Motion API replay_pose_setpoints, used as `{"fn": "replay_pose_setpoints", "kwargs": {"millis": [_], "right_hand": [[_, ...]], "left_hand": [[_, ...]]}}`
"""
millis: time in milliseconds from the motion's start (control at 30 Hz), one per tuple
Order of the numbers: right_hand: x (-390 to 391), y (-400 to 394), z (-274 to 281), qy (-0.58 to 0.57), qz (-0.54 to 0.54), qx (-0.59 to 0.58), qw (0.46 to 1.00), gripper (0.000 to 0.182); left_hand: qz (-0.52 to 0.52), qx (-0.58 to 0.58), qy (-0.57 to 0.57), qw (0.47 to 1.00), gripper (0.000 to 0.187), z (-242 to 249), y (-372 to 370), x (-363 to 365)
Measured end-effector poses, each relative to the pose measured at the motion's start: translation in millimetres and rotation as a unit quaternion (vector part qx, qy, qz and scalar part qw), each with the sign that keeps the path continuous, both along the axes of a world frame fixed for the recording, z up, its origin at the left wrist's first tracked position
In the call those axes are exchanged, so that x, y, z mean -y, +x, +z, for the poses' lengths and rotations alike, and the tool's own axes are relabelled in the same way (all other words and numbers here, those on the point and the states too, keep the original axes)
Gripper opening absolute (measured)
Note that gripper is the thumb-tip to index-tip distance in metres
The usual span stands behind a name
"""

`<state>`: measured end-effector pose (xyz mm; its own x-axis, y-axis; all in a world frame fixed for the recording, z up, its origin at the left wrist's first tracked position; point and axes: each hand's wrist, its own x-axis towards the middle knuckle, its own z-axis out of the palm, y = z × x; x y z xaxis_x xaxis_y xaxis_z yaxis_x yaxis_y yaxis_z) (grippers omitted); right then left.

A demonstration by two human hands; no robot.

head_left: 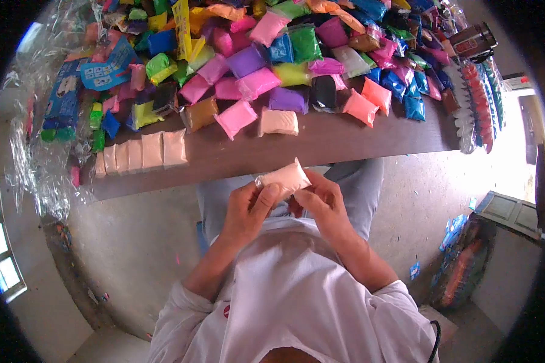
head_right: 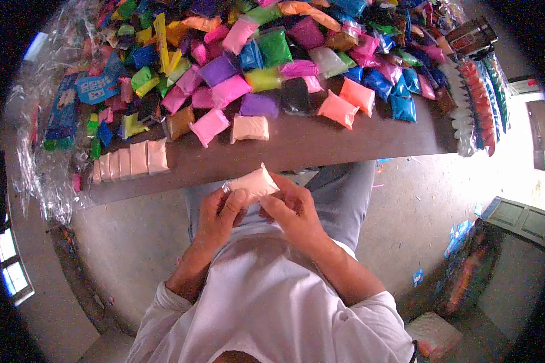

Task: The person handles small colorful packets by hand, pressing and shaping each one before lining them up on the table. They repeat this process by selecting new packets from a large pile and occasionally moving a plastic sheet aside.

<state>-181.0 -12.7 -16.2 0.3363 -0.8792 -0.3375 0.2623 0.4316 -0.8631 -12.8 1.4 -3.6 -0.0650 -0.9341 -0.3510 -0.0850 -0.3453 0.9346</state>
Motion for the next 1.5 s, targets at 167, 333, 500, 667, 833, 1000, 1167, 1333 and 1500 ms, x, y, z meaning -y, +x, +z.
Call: {"fn": "replay_pose_setpoints", "kwargs": {"millis": [167, 333, 500, 667, 833, 1000, 1167, 1333, 1500], "right_hand": [[7, -10, 18, 0.082, 0.016, 0.008, 0.996, 0.032], [9, -10, 10, 0.032, -0.001, 0.068, 0.997, 0.029], [10, -16, 5, -0.02, 0.0, 0.113, 0.993, 0.025], [9, -25, 1, -0.071, 0.034, 0.102, 0.992, 0.022], [12, -35, -5, -0.204, 0.081, -0.06, 0.974, 0.021], [16, -28, -8, -0.33, 0.082, -0.087, 0.936, 0.026], [9, -16, 16, -0.152, 0.015, -0.017, 0.988, 0.029], [3, -21, 1, -0.062, 0.044, 0.005, 0.997, 0.04], [-1, -10, -3, -0.085, 0.053, -0.085, 0.991, 0.034]], "left_hand": [[-0.015, 0.026, -0.019, 0.999, 0.034, -4, 3, -2], [-0.039, 0.073, -0.104, 0.991, 0.031, 4, 1, 1], [-0.067, -0.044, -0.051, 0.995, 0.041, -3, 2, -2], [-0.114, -0.18, -0.025, 0.977, 0.054, -7, 9, -3], [-0.073, -0.2, 0.069, 0.975, 0.058, -6, 11, -5], [-0.126, -0.169, 0.083, 0.974, 0.044, -5, 15, -4], [-0.072, -0.14, 0.072, 0.985, 0.031, -9, 14, -5], [-0.054, -0.092, 0.06, 0.992, 0.027, -7, 9, -4], [-0.045, 0.04, -0.054, 0.997, 0.028, -2, 8, -3]]}}
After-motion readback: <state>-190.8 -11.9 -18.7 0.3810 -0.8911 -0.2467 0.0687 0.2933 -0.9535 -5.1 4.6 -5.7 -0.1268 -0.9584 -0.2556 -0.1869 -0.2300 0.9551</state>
